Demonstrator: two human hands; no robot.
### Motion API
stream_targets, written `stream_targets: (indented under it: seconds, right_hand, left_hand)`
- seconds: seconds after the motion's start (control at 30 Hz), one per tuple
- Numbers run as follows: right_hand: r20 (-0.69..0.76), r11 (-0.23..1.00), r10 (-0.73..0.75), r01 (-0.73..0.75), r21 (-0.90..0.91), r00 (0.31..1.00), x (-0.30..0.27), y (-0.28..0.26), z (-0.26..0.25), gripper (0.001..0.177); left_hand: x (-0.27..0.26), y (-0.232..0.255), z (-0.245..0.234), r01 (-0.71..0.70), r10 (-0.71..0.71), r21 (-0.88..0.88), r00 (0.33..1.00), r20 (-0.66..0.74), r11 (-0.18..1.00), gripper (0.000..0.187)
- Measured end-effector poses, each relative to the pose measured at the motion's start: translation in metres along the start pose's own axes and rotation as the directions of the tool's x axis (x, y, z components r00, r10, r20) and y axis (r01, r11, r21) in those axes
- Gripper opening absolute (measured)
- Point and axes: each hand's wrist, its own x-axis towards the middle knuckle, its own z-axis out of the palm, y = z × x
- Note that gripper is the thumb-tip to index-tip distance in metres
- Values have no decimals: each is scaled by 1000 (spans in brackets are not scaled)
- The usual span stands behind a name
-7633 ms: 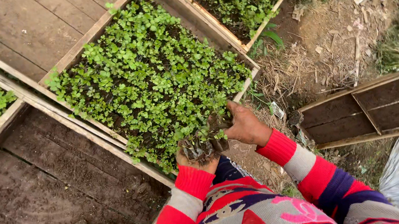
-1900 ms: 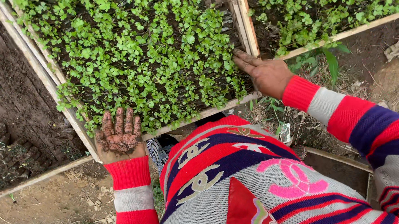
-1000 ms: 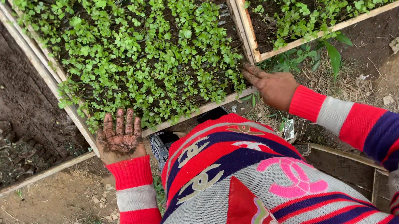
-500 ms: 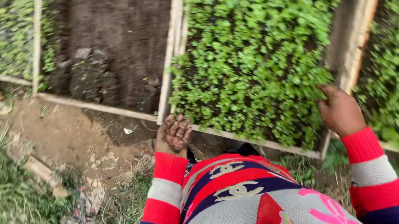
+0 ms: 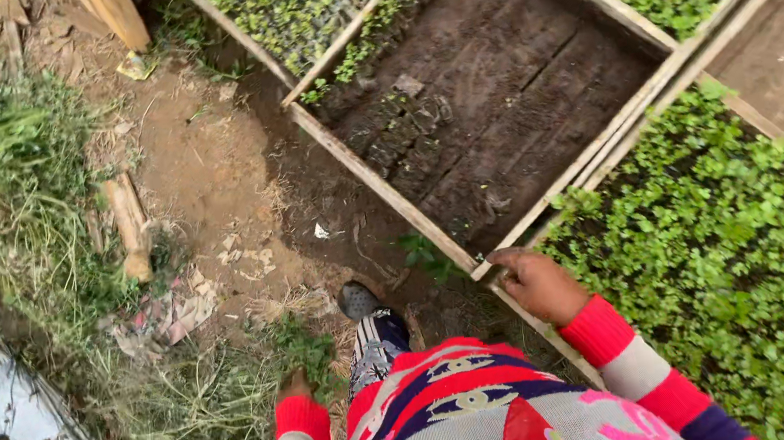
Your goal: The person picks up seedlings from wooden planting beds by hand and moves them to different trays.
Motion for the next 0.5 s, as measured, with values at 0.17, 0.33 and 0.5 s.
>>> stream_targets:
  seconds: [0.17,0.33,0.5]
  right_hand:
    - [79,996,85,-83,-30,993,79,-40,-6,49]
    - [99,998,47,-43,-44,994,137,-99,12,46]
    - [171,999,-25,29,-19,985,180,-135,32,47]
  left_hand:
    - [39,-72,-53,274,-285,-484,957,53,831,33]
    - [68,-45,-97,461,-479,-559,869,126,690,29]
    - [120,-14,-131,766,-441,-476,640,630,432,32]
